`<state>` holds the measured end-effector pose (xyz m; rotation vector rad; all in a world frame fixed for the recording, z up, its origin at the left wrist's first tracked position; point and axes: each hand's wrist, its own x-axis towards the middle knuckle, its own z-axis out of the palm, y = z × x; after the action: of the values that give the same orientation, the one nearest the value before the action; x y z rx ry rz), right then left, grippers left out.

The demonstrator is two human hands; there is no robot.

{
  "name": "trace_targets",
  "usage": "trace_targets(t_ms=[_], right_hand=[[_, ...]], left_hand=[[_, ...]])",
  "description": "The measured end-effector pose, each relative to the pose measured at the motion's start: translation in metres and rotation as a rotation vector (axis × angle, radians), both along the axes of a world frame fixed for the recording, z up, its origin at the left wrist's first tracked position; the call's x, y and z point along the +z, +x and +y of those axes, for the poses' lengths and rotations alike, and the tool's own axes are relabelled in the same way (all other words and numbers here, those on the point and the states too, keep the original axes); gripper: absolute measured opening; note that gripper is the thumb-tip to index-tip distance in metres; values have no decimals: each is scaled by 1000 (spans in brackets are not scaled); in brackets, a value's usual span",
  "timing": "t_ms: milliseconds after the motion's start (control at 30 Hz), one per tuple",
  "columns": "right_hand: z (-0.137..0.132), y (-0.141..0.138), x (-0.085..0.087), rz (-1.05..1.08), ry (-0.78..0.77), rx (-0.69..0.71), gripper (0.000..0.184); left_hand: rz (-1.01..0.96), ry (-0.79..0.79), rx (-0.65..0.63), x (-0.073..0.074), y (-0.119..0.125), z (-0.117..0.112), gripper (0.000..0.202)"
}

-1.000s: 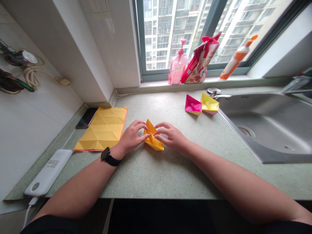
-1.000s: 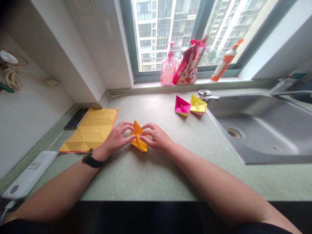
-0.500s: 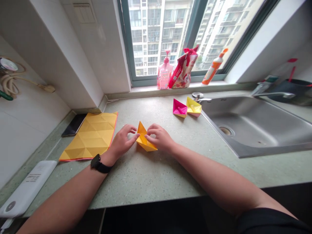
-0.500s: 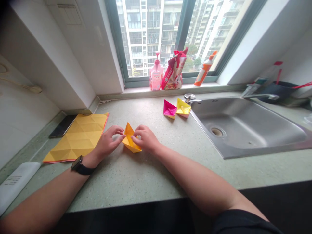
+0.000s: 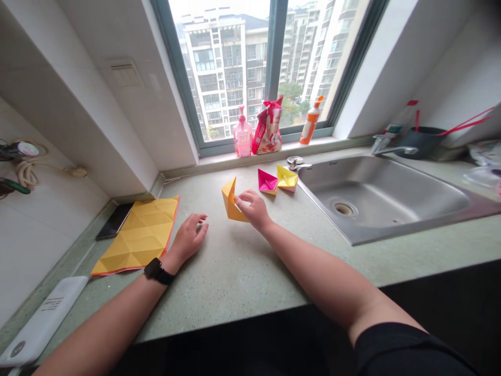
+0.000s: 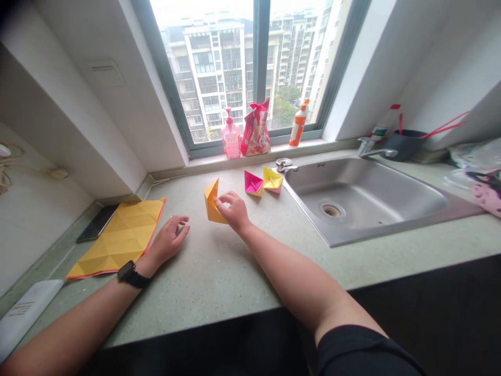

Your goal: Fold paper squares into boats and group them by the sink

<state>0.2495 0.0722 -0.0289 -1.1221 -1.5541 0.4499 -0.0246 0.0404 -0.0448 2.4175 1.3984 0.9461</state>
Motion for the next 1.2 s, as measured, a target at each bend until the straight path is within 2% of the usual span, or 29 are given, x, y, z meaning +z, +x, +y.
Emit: trace_targets(t_ms=[200, 400, 533, 667, 767, 867, 1000, 1200], right_hand=[[3, 25, 34, 183, 71, -107, 36], [13, 81, 79, 339, 50, -307, 39], [18, 121, 107, 220, 15, -422, 36], [25, 146, 129, 11, -59, -479, 29], [32, 154, 135, -129, -127, -484, 29], [42, 155, 133, -226, -192, -486, 26], [57, 148, 127, -311, -265, -491, 23], [69, 131, 115, -368, -366, -483, 14]], left_hand=[[299, 107, -82, 6, 17, 6, 32], [310, 157, -156, 25, 71, 41, 20], [198, 154, -186, 34, 120, 69, 22], [141, 89, -189, 25, 168, 96, 33], [122, 70, -196, 10, 197, 112, 45], [99, 65, -183, -5, 213, 123, 49], [86, 40, -170, -16, 216, 133, 35], [76, -7, -181, -19, 219, 138, 22]])
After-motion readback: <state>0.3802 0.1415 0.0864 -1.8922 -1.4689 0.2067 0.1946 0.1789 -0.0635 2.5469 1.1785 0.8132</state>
